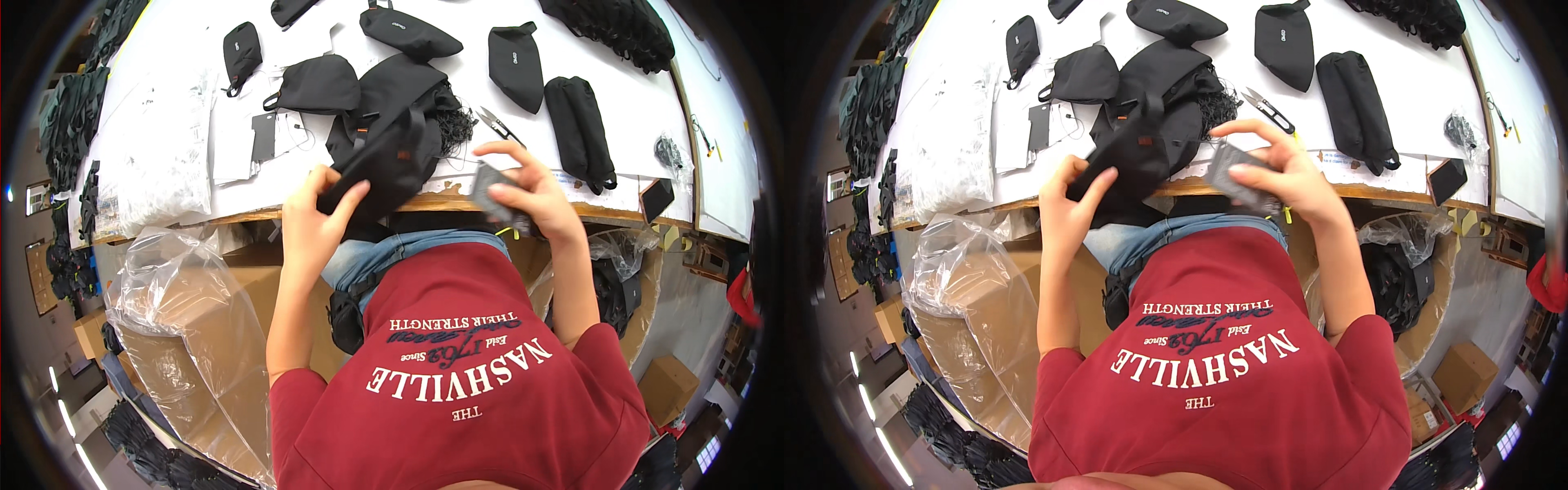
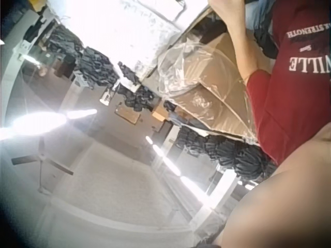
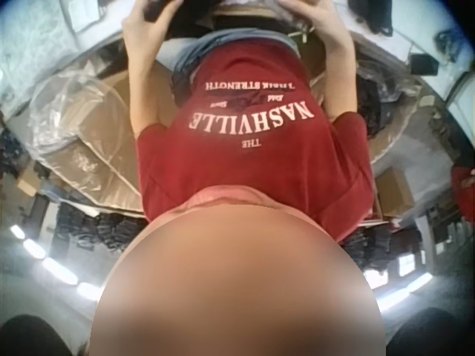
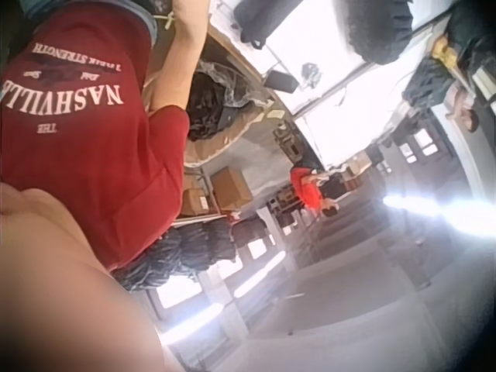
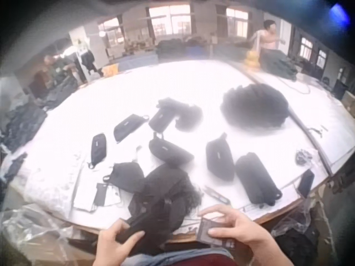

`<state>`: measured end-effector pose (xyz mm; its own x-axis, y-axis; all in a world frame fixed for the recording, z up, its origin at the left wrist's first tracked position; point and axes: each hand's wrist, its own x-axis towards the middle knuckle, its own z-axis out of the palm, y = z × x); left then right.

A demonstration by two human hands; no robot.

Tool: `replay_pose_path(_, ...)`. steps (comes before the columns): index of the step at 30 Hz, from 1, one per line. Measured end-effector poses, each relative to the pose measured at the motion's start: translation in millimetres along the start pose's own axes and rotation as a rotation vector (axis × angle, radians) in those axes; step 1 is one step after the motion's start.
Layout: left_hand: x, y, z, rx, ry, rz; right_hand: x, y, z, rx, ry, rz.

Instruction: Sort and attach tags to black fabric bags in a manufacturing environment.

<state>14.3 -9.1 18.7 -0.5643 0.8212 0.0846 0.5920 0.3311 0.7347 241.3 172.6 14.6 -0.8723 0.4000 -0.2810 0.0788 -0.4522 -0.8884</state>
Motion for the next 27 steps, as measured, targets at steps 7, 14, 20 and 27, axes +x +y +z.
replay_pose_path(7, -37.0, 14.7, -0.4, -0.256, -0.563, -0.230, 18.0, 41.4, -48.6, 0.835, -0.400, -0.337)
replay_pose_path(14, -55.9, 13.2, 7.4, -0.445, -0.704, -0.218, 24.6, 36.2, -31.9, 0.983, -0.065, -0.371)
replay_pose_path(20, -50.6, 30.6, 12.3, -0.377, -0.779, -0.081, 53.3, 59.1, 17.6, 0.986, 0.341, 0.026)
replay_pose_path(27, -50.7, 30.8, 12.5, -0.369, -0.789, -0.097, 40.1, 73.2, 29.3, 1.069, 0.170, 0.194)
